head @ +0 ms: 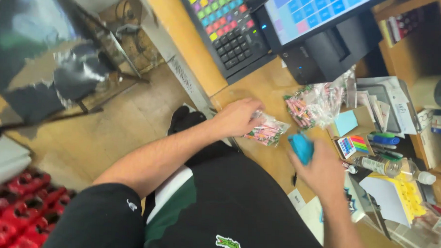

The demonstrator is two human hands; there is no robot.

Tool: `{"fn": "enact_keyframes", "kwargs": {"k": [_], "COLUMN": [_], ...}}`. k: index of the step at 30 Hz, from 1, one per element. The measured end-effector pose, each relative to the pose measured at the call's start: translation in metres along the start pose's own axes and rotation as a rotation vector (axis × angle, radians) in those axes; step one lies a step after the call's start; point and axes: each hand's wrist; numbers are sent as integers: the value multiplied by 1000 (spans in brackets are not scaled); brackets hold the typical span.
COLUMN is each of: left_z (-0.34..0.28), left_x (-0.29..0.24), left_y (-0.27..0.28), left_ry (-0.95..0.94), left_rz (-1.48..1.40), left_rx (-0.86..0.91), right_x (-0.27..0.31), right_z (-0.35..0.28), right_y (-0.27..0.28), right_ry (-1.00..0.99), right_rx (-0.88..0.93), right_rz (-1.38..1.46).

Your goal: The person is packaging small candies into plastic bags and sealing them using a stapler at a store counter.

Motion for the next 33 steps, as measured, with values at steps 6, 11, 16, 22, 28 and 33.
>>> {"fn": "enact_keyframes", "kwargs": {"k": [6, 11, 16, 22, 28, 33], "left_z": [30, 53, 81, 44, -33, -71], "left_x": [-23, -73, -95, -116, -100, -76], "left_y": [10, 12, -14, 7, 33, 50], "left_ry": [-49, -377, -385, -386, -285, -97], "left_rz": [165, 175, 294, 328, 386, 403], "left_rx": [-15, -110, -230, -524, -651, -535], "right_x": [-6, 10, 3, -17, -4, 26], "right_z": [-57, -76, -100, -118, -91, -55], "right_y": [-62, -55, -62, -85, -75, -78], "right_ry": [-734, -599, -568, -418, -85, 77], "right_rx": [36, -14, 27, -64, -305, -443], "right_rz": [766, 694, 692, 675, 525, 408]}}
Point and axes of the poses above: each hand's wrist, its own z-axis towards the middle knuckle, its own y-axis out of the back of the hand, x = y × z, and after that the axes turned 11 degrees about z, right-handed
